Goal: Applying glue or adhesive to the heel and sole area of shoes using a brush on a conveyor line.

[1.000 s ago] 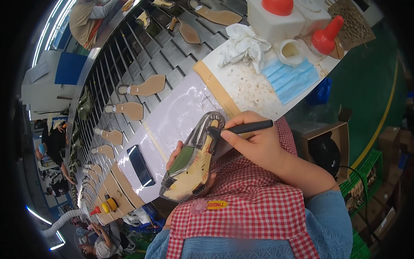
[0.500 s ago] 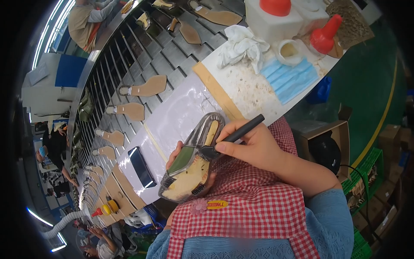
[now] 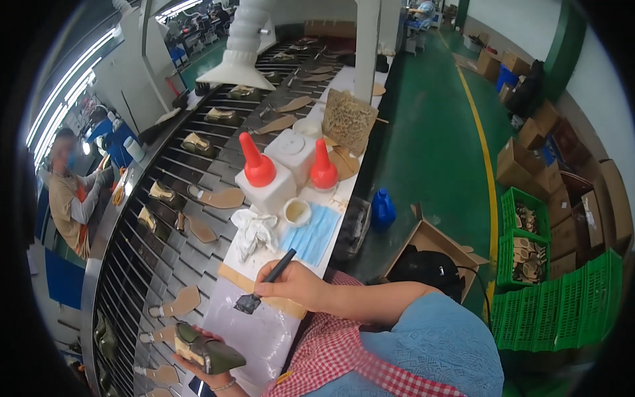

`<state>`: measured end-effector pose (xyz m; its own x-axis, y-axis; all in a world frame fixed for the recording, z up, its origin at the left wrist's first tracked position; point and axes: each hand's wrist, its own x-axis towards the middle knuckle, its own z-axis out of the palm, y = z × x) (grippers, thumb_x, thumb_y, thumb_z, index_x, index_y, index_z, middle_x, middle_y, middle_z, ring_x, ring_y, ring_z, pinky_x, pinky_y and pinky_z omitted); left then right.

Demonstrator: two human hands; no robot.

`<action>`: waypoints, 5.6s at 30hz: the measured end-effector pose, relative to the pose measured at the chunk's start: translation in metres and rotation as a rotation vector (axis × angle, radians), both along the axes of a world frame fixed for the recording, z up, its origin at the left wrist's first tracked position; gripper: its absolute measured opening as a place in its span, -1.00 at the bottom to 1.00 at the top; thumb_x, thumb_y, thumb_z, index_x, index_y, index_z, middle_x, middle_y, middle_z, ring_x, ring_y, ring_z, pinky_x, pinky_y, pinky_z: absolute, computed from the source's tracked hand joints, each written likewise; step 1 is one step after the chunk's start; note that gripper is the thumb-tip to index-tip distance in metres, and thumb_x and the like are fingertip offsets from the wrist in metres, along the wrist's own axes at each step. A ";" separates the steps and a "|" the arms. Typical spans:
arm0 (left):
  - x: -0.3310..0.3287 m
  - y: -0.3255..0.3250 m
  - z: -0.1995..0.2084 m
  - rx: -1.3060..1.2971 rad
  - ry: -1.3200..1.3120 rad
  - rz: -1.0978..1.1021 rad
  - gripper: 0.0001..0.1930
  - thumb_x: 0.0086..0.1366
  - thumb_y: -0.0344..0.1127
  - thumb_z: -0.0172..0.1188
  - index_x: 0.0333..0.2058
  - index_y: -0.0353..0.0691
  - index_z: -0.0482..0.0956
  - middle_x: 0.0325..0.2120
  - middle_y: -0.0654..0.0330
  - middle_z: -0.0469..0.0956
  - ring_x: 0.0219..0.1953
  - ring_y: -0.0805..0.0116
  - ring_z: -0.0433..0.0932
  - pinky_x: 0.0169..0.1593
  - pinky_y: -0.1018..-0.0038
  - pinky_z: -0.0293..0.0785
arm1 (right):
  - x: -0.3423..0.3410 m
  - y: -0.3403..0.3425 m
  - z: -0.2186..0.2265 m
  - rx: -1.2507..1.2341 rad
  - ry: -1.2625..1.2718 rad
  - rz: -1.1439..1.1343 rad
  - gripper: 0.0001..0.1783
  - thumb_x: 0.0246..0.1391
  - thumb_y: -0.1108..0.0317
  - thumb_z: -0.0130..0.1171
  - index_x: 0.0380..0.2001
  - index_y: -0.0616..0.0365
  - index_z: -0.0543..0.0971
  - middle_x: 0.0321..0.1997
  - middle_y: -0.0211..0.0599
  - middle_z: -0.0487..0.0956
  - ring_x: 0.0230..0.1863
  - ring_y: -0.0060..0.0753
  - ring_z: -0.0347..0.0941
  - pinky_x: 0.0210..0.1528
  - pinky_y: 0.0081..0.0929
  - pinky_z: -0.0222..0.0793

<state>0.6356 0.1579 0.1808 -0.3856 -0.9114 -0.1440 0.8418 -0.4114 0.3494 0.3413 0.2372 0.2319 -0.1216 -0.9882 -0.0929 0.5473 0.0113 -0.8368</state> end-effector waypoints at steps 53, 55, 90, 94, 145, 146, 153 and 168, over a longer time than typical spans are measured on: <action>0.077 -0.090 0.006 -0.462 -1.576 0.245 -0.59 0.14 -0.31 0.26 -0.05 -0.25 0.40 -0.17 0.19 0.43 -0.15 0.40 0.43 -0.07 0.46 0.38 | -0.012 -0.048 -0.053 0.176 -0.014 0.072 -0.87 0.01 0.50 0.19 -0.34 0.24 0.47 -0.33 -0.19 0.58 -0.31 -0.44 0.51 -0.18 -0.49 0.45; 0.050 -0.048 -0.001 -0.707 -1.771 0.102 -0.47 0.10 -0.21 0.31 0.01 -0.27 0.36 -0.09 0.05 0.42 -0.05 0.21 0.42 0.03 0.35 0.36 | -0.008 -0.042 -0.056 0.169 0.005 0.062 -0.87 0.00 0.52 0.20 -0.35 0.24 0.47 -0.36 -0.21 0.57 -0.32 -0.44 0.50 -0.19 -0.49 0.45; 0.064 -0.034 -0.017 -0.667 -1.745 0.328 -0.66 0.14 -0.27 0.24 -0.11 -0.26 0.50 -0.13 0.07 0.51 -0.04 0.15 0.48 0.02 0.38 0.39 | 0.016 -0.035 -0.085 0.124 0.030 0.231 -0.85 0.00 0.57 0.16 -0.31 0.24 0.47 -0.32 -0.22 0.56 -0.29 -0.44 0.48 -0.14 -0.49 0.41; 0.152 -0.116 -0.016 -0.628 -1.897 0.595 -0.66 0.10 -0.27 0.28 -0.16 -0.29 0.52 -0.20 0.06 0.55 -0.07 0.16 0.51 -0.02 0.36 0.42 | 0.023 -0.052 -0.069 0.102 -0.022 0.230 -0.84 0.03 0.53 0.15 -0.28 0.25 0.44 -0.30 -0.19 0.55 -0.29 -0.41 0.48 -0.14 -0.44 0.42; 0.021 -0.021 0.005 -0.027 -1.018 -0.385 -0.54 0.01 -0.40 0.28 -0.06 -0.31 0.44 -0.20 0.24 0.53 -0.12 0.39 0.48 -0.05 0.48 0.39 | -0.174 -0.046 0.007 0.100 1.461 -0.276 -0.75 -0.18 0.38 0.34 -0.38 0.21 0.55 -0.41 -0.22 0.59 -0.31 -0.24 0.54 -0.23 -0.39 0.39; 0.019 -0.017 0.007 -0.026 -1.019 -0.388 -0.54 0.01 -0.40 0.28 -0.06 -0.31 0.44 -0.20 0.24 0.53 -0.12 0.39 0.48 -0.05 0.48 0.39 | -0.176 -0.048 0.001 0.103 1.460 -0.276 -0.75 -0.18 0.38 0.34 -0.38 0.21 0.55 -0.41 -0.22 0.59 -0.31 -0.24 0.54 -0.23 -0.39 0.39; -0.004 0.006 0.026 -0.076 -0.630 -0.030 -0.41 0.00 -0.44 0.26 0.06 -0.23 0.32 -0.09 0.20 0.46 -0.05 0.29 0.46 0.07 0.37 0.39 | -0.170 -0.052 -0.005 0.156 1.447 -0.146 -0.77 -0.17 0.42 0.30 -0.38 0.20 0.54 -0.40 -0.19 0.59 -0.28 -0.20 0.53 -0.20 -0.38 0.40; -0.054 0.031 0.007 -0.782 -0.993 0.226 0.10 -0.19 -0.28 0.50 0.26 -0.20 -0.08 0.16 0.05 0.17 0.24 0.15 0.19 0.26 0.22 0.17 | -0.191 -0.038 -0.028 0.250 0.417 -0.246 -0.78 -0.11 0.39 0.31 -0.34 0.12 0.54 -0.39 -0.39 0.54 -0.33 -0.46 0.49 -0.26 -0.52 0.40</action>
<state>0.5812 0.1887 0.1878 -0.2478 -0.9140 0.3213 0.1068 0.3038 0.9467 0.1504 0.1988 0.2043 -0.4232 -0.8800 -0.2157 0.1807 0.1513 -0.9718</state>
